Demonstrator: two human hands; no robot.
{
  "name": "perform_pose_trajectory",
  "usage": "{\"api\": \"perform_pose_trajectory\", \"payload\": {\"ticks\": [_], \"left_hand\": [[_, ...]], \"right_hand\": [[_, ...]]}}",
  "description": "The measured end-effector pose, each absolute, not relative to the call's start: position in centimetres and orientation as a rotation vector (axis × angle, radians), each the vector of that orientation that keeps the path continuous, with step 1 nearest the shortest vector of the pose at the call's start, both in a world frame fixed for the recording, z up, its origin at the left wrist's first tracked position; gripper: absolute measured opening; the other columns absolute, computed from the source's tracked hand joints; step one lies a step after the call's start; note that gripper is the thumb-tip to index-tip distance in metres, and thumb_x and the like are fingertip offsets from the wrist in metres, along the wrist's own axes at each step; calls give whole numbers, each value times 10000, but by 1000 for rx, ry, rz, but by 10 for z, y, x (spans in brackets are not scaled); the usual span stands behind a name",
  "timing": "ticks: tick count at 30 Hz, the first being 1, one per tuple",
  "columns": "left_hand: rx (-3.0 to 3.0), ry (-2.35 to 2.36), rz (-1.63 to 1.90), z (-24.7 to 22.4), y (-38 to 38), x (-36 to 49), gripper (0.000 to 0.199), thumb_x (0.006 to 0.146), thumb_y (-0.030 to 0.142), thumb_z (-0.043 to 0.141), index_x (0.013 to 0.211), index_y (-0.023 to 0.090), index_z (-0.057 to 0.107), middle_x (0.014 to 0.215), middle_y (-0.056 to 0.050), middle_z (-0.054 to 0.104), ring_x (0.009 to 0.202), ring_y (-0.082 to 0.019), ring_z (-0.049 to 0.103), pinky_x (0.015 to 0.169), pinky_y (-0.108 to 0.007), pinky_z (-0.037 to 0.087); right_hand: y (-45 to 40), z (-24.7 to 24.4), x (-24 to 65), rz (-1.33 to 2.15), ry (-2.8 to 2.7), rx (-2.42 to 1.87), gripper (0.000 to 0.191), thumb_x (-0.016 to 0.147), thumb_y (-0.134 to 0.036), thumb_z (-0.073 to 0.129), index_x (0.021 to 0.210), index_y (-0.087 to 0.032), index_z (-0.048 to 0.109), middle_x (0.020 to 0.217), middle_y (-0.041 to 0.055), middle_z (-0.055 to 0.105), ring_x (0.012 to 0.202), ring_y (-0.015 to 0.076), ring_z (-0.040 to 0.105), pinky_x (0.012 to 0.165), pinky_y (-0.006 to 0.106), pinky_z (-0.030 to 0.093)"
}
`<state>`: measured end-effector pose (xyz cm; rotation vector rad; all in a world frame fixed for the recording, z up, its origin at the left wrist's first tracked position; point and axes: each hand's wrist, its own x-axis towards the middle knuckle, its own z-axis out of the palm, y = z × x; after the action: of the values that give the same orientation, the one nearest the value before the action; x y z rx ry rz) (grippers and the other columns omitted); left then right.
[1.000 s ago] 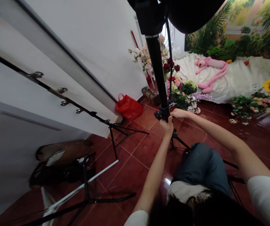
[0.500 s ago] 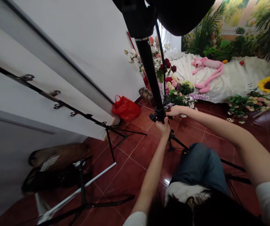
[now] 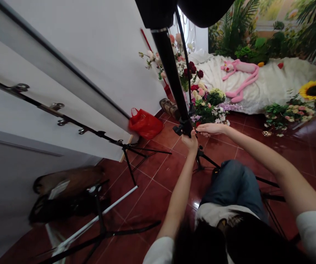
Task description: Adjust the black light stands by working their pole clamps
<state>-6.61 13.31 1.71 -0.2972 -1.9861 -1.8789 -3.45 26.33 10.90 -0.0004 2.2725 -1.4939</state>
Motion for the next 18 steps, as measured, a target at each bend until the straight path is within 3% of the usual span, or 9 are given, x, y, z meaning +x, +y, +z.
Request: {"api": "perform_pose_trajectory", "payload": {"ticks": [3, 6, 9, 11, 13, 18], "left_hand": [[-312, -1994, -1878, 16, 133, -66, 687, 805, 804, 455, 685, 153, 640, 705, -96, 653, 731, -207, 661, 748, -342, 494], [-285, -2001, -1875, 15, 135, -66, 686, 816, 808, 427, 698, 165, 633, 743, -104, 673, 776, -215, 673, 767, -350, 507], [-242, -1982, -1858, 13, 138, -68, 685, 806, 822, 432, 722, 171, 629, 761, -106, 676, 815, -221, 680, 783, -351, 514], [-232, -1967, -1846, 12, 139, -71, 688, 810, 824, 423, 748, 172, 632, 740, -92, 662, 789, -212, 674, 791, -350, 513], [-242, -1961, -1836, 11, 138, -72, 686, 822, 818, 408, 782, 173, 640, 722, -75, 647, 754, -199, 663, 800, -349, 512], [-277, -1960, -1798, 11, 138, -73, 674, 857, 789, 383, 876, 176, 663, 751, -69, 650, 762, -189, 655, 809, -339, 508]], "right_hand": [[271, 99, -23, -1649, 2323, -7, 172, 964, -340, 574, 982, -178, 519, 644, -73, 418, 553, 83, 381, 552, 200, 357], [279, 114, -29, -1464, 2320, -129, 310, 857, -351, 732, 1026, -163, 552, 654, -62, 524, 540, 74, 417, 530, 188, 351], [280, 141, -47, -1487, 2284, -121, 357, 946, -492, 603, 1043, -151, 556, 702, -8, 617, 508, 67, 473, 513, 182, 389], [274, 153, -59, -1444, 2363, 3, 429, 988, -565, 488, 950, -143, 558, 672, 27, 628, 486, 78, 507, 505, 192, 426], [265, 156, -67, -1264, 2463, 144, 457, 972, -581, 506, 848, -145, 562, 575, 30, 588, 459, 100, 520, 486, 213, 453], [252, 148, -69, -1029, 2488, 245, 230, 939, -304, 605, 778, -141, 598, 533, 20, 566, 478, 130, 558, 538, 278, 538]]}}
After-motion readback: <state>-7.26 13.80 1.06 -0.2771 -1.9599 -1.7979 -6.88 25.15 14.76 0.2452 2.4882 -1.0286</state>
